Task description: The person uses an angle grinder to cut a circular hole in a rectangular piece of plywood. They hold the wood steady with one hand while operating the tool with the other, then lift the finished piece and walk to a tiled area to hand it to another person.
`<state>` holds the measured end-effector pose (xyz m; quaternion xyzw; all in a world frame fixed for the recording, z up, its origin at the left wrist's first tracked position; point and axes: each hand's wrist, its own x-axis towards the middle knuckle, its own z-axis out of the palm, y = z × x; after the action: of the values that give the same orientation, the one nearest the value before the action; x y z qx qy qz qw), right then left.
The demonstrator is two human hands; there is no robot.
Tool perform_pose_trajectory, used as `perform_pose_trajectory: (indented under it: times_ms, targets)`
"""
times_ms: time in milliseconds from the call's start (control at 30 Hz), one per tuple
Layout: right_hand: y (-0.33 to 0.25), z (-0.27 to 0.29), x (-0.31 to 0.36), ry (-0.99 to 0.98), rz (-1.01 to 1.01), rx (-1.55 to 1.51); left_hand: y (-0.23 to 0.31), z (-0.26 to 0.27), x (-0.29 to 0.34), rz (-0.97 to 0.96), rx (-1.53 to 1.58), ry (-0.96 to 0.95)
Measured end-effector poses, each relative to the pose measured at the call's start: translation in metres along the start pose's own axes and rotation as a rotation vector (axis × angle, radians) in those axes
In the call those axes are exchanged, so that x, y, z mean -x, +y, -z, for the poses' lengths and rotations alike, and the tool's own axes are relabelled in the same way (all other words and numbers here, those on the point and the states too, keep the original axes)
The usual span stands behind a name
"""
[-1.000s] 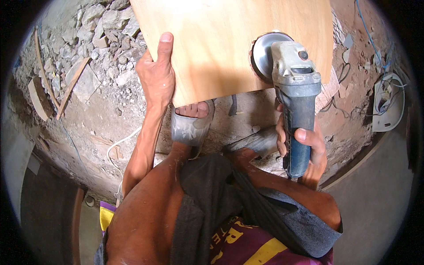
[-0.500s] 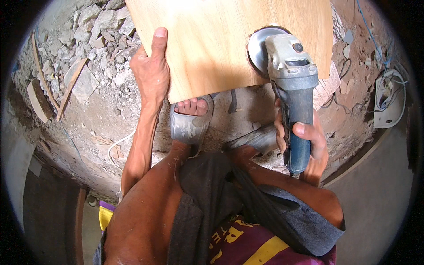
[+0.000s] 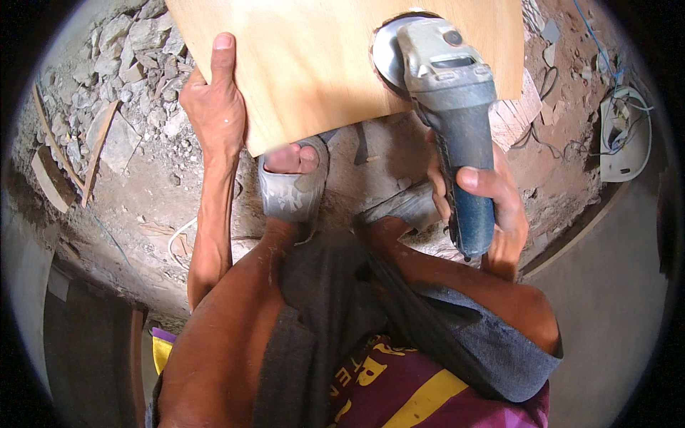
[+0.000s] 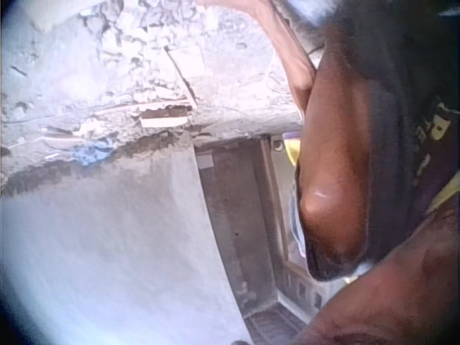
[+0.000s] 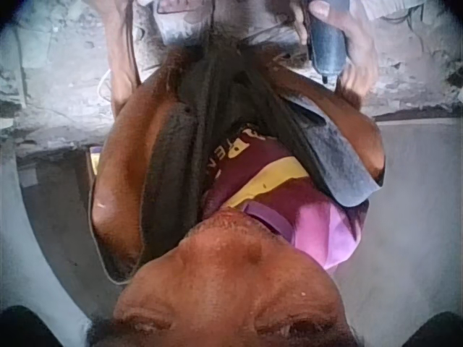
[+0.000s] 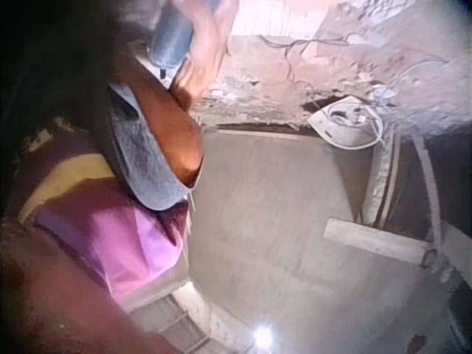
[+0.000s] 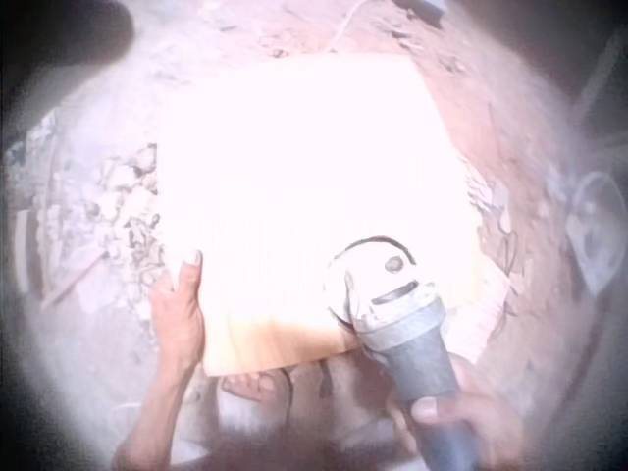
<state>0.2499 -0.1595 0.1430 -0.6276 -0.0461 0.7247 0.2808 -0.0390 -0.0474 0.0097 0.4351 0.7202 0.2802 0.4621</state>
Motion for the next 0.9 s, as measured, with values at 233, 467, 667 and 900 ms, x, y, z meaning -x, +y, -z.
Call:
perform_pose_trajectory:
  times_ms: [233,467,667,900]
  targets:
    - [0.000,0.002,0.000,-0.016,-0.003,-0.044,-0.003,0.001,-0.001,0.013,0.018,-0.032]
    - [0.002,0.008,-0.002,-0.056,-0.007,-0.048,-0.001,0.002,0.000,0.013,-0.010,-0.043]
    - [-0.002,0.005,-0.003,-0.036,0.007,0.014,-0.013,0.004,-0.006,-0.003,-0.043,-0.015]
    - [-0.001,0.006,-0.002,-0.063,0.009,-0.010,0.002,-0.001,0.001,-0.009,0.021,-0.020]
